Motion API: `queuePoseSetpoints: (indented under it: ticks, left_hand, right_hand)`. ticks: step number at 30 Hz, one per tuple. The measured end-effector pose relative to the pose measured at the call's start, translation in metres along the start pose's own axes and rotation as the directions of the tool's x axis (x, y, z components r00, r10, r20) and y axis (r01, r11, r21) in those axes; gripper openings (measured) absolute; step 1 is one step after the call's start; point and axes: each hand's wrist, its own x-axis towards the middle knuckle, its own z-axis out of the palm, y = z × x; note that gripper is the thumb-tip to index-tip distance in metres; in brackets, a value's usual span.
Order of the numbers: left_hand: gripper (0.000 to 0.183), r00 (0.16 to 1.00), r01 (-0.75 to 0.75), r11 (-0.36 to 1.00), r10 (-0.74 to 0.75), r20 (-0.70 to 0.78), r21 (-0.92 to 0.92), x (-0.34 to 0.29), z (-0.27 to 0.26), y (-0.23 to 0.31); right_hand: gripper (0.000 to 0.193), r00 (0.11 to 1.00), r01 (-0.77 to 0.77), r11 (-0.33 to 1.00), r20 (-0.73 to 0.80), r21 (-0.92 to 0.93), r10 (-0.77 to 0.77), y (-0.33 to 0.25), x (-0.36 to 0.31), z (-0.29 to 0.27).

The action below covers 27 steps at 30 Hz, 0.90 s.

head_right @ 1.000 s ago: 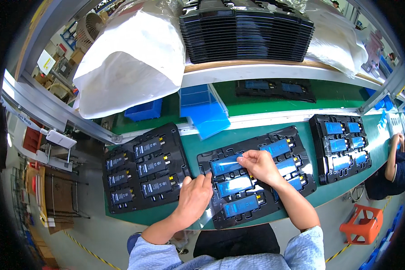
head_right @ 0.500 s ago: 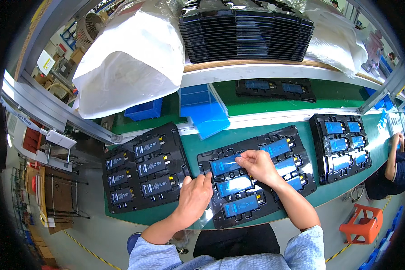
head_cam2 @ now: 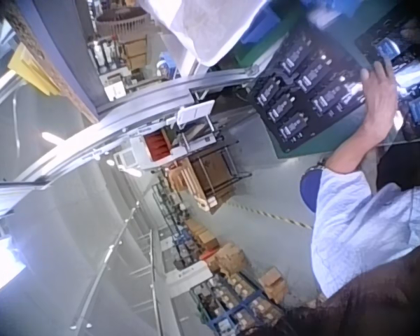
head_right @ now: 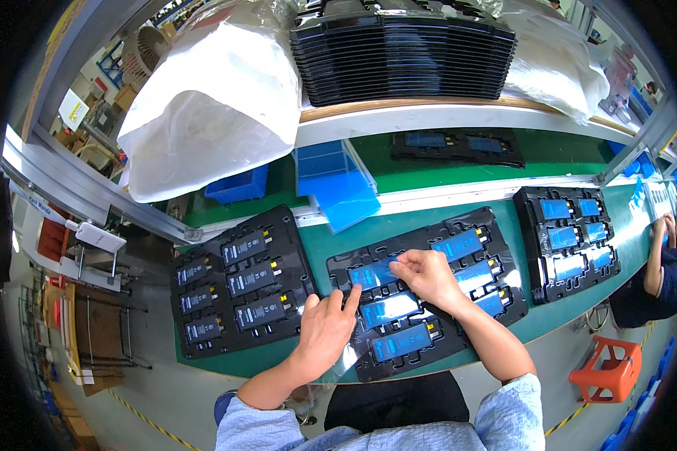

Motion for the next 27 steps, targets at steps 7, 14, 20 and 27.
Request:
queuePoseSetpoints:
  ticks: [7, 14, 20, 27]
  left_hand:
    - [0.045, 1.0, -0.014, 1.0, 0.014, 0.003, 0.028, 0.0, 0.0, 0.003]
    - [0.044, 0.999, -0.023, 0.999, 0.024, -0.032, 0.031, -0.001, -0.002, 0.003]
    - [0.031, 0.964, -0.025, 0.898, -0.095, -0.247, -0.44, -0.014, -0.043, 0.02]
    - [0.045, 0.985, 0.148, 0.296, -0.134, 0.112, -0.944, -0.095, -0.039, 0.083]
  right_hand:
    - [0.02, 0.969, 0.184, 0.963, -0.129, -0.197, -0.211, 0.009, -0.001, 0.01]
    - [0.016, 0.721, 0.178, 0.736, -0.423, -0.653, -0.549, -0.01, -0.011, -0.004]
    - [0.02, 0.91, 0.361, 0.928, -0.183, -0.091, -0.372, 0.001, -0.071, -0.014]
    - [0.025, 0.802, 0.249, 0.928, 0.478, 0.276, -0.357, 0.023, -0.167, 0.014]
